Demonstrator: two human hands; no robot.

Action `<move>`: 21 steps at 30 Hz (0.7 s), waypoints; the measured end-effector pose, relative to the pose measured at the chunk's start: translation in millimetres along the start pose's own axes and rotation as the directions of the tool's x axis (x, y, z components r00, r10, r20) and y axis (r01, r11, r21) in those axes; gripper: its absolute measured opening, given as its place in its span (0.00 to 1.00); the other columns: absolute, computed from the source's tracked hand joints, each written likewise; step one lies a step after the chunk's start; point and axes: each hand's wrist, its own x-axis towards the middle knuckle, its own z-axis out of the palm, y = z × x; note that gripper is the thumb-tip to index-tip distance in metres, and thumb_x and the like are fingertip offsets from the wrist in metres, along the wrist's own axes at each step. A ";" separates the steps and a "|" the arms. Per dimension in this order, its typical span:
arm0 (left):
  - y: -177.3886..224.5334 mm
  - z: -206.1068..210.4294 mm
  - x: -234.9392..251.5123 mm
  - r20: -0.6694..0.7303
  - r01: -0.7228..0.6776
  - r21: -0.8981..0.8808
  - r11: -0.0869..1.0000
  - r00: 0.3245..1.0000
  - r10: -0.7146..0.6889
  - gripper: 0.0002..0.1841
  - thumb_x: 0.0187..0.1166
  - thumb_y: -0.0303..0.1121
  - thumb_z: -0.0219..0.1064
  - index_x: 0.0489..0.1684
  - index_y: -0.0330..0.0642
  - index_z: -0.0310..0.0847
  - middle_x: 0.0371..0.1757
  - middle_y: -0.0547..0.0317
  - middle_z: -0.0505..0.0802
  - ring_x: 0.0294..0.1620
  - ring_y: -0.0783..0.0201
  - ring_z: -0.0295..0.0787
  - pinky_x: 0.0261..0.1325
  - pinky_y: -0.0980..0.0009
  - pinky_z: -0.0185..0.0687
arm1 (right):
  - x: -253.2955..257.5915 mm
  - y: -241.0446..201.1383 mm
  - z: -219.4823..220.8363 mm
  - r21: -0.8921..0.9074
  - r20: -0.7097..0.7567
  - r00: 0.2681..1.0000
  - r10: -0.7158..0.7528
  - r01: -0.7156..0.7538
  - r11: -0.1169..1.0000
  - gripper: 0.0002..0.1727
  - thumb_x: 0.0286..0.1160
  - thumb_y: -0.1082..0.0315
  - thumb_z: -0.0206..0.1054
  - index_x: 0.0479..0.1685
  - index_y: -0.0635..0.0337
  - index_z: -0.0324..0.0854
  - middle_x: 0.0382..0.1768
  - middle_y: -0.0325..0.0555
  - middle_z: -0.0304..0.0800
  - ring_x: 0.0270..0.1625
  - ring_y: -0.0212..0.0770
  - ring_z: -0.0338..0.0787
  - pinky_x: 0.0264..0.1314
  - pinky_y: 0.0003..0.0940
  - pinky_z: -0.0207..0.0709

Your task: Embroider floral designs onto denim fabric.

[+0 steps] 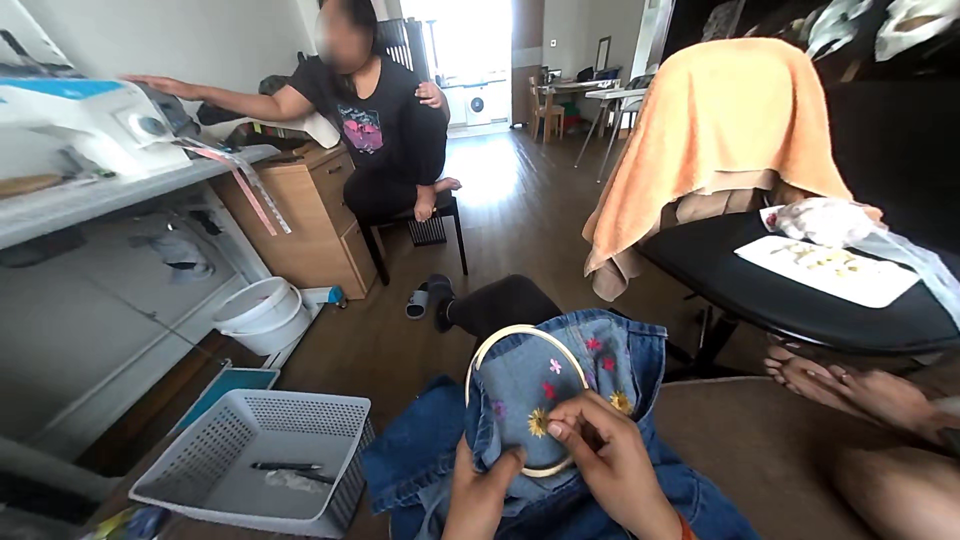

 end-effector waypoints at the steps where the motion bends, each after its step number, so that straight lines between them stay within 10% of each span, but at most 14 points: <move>1: 0.0 0.1 0.5 0.001 -0.003 -0.001 1.000 1.000 0.003 0.30 0.61 0.12 0.67 0.69 0.27 0.67 0.52 0.56 0.93 0.52 0.71 0.93 0.59 0.71 0.90 | 0.2 0.4 0.1 -0.002 -0.001 1.000 -0.001 0.001 1.000 0.08 0.74 0.62 0.71 0.38 0.57 0.89 0.32 0.35 0.84 0.28 0.17 0.78 0.29 0.10 0.73; 21: 0.0 -0.2 0.1 0.004 -0.005 0.005 1.000 1.000 0.005 0.30 0.61 0.13 0.68 0.68 0.26 0.68 0.51 0.55 0.93 0.52 0.71 0.93 0.58 0.71 0.90 | -0.1 1.2 -0.7 0.006 0.012 1.000 0.001 -0.001 1.000 0.08 0.75 0.62 0.70 0.38 0.57 0.89 0.33 0.36 0.85 0.27 0.18 0.78 0.28 0.11 0.73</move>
